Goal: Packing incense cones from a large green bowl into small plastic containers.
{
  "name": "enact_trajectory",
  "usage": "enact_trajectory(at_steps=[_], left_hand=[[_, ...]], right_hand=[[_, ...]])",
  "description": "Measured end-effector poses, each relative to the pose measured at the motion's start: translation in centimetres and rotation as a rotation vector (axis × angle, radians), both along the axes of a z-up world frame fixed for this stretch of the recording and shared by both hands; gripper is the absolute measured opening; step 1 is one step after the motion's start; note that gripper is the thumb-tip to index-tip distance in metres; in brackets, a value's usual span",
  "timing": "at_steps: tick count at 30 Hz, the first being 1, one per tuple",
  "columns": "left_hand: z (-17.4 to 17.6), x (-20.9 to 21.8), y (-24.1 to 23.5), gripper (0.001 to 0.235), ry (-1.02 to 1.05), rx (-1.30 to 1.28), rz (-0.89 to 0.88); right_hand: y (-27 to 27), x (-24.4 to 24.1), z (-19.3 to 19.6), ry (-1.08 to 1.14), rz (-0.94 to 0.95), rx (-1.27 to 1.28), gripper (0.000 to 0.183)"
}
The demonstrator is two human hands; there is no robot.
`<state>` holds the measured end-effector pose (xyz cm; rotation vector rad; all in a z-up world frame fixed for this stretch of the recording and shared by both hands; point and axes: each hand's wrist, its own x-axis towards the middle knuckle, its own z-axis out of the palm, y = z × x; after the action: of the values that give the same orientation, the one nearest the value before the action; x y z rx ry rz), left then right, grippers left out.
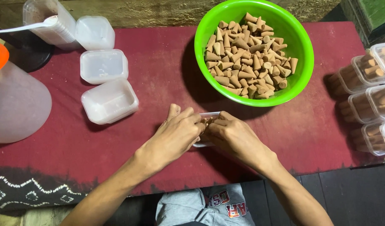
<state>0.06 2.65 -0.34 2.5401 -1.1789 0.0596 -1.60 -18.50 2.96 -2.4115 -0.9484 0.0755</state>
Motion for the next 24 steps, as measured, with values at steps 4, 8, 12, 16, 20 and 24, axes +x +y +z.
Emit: enact_trajectory(at_steps=[4,8,12,16,20,24], left_hand=[[-0.2,0.1,-0.2,0.021,-0.054,0.071,0.025],[0.4,-0.2,-0.2,0.021,-0.058,0.107,0.034],[0.7,-0.3,-0.3,0.020,-0.077,0.148,0.042],[1.7,-0.6,-0.2,0.024,-0.082,0.160,0.053],[1.8,-0.7,-0.4,0.022,-0.094,0.173,0.037],[0.1,-0.4,-0.7,0.015,-0.126,0.190,0.024]], right_hand=[[-0.1,0.2,-0.2,0.011,0.009,0.027,0.013],[-0.2,0.2,-0.9,-0.016,0.024,0.032,0.012],[0.1,0.4,0.0,-0.011,0.025,0.052,0.013],[0.1,0.3,0.2,-0.002,0.035,0.062,0.012],[0.0,0.3,0.0,-0.020,0.054,0.056,0.013],[0.2,0.4,0.1,-0.005,0.049,0.042,0.015]])
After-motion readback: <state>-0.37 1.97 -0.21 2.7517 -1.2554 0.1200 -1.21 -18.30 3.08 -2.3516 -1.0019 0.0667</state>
